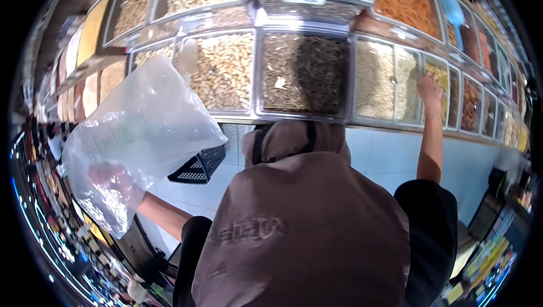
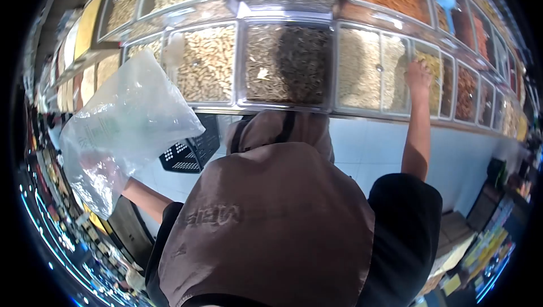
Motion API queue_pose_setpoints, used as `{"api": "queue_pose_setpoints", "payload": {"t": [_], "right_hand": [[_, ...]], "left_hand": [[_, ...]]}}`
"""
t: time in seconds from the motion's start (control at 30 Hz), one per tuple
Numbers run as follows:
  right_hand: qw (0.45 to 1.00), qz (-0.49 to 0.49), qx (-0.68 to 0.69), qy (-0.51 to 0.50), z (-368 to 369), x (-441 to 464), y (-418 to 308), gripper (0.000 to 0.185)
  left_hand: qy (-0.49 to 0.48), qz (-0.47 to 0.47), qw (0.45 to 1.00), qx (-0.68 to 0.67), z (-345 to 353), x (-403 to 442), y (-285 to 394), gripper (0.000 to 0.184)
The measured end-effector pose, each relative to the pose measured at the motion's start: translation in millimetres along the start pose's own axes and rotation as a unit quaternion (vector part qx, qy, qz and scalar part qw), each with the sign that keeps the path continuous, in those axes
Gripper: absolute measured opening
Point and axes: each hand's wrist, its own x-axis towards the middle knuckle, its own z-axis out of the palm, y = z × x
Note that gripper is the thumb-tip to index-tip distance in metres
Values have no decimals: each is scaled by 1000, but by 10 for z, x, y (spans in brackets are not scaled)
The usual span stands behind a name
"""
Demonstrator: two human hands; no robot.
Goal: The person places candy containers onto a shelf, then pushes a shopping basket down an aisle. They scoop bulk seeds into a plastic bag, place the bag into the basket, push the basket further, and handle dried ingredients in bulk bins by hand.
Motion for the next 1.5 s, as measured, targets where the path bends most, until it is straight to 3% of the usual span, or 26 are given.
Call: {"api": "queue_pose_setpoints", "payload": {"t": [0.07,0.1,0.13,0.17,0.2,0.23,0.3,0.33,0.4,0.5,0.57,0.6,0.67,0.73,0.8,0.87,0.9,1.0,1.07,1.1,1.13,1.2,1.23,1.27,1.33,1.5], "right_hand": [[998,-33,40,42,-1013,-188,-1075,43],[974,-58,220,-11,-1020,-217,-1495,42],[915,-64,392,-70,-1026,-243,-1916,42],[837,-180,503,-119,-1140,-319,-2407,33],[823,-210,513,-122,-1267,-465,-2970,28],[719,-190,631,-221,-1263,-596,-3491,25],[656,-250,653,-283,-1034,-879,-4571,18],[666,-387,611,-182,-1165,-1058,-4963,22],[747,-484,426,-160,-1784,-1297,-5539,34],[731,-544,359,-200,-1853,-1427,-6347,45],[739,-593,313,63,-1406,-1478,-6900,38],[740,-594,311,59,-1452,-1418,-6978,38],[739,-643,189,-63,-1625,-1306,-7086,31],[749,-629,199,-59,-1585,-1308,-7191,26],[726,-662,172,66,-1631,-1280,-7160,28],[695,-660,275,75,-1832,-1206,-6940,19],[706,-631,301,112,-1916,-1193,-6815,18],[700,-517,480,111,-2315,-1110,-6168,20],[716,-382,579,75,-2455,-1117,-5611,24],[705,-288,643,85,-2541,-1147,-5306,25],[752,-214,620,66,-2717,-1172,-4938,30],[681,-59,727,74,-2543,-1258,-4371,19],[672,2,736,83,-2525,-1334,-4096,13],[676,51,729,95,-2385,-1396,-3827,12],[695,114,700,117,-2143,-1556,-3417,11],[678,182,710,59,-1668,-1803,-3038,18]], "left_hand": [[-16,-7,1000,-15,85,-57,315,30],[-24,-9,1000,-18,122,-97,448,29],[17,12,999,38,222,-123,502,28],[21,14,999,42,312,-145,543,28],[16,30,994,105,375,-148,563,24],[13,46,985,166,438,-151,582,20],[11,61,982,181,501,-236,684,17],[11,66,983,172,538,-296,757,16],[19,78,984,157,584,-425,888,14],[30,83,987,133,549,-533,1031,12],[40,80,990,105,449,-569,1057,12],[47,77,992,87,367,-577,1059,13],[59,65,995,36,184,-551,1036,15],[70,41,995,-59,-44,-466,980,17],[64,11,994,-91,-161,-257,833,20],[86,24,985,147,-162,16,631,16],[86,13,987,134,-283,105,596,16],[84,60,952,289,-394,471,149,25],[128,155,740,642,105,832,-822,42],[219,62,795,562,53,1010,-985,41],[276,-16,829,485,-9,1159,-1228,31],[373,-136,857,329,-106,1374,-1784,4],[46,-202,816,540,-115,1381,-1971,7],[-6,-225,818,530,-159,1363,-2333,10],[-31,-296,779,552,-321,1253,-2966,14],[-56,-275,692,665,-916,902,-3840,22]]}}
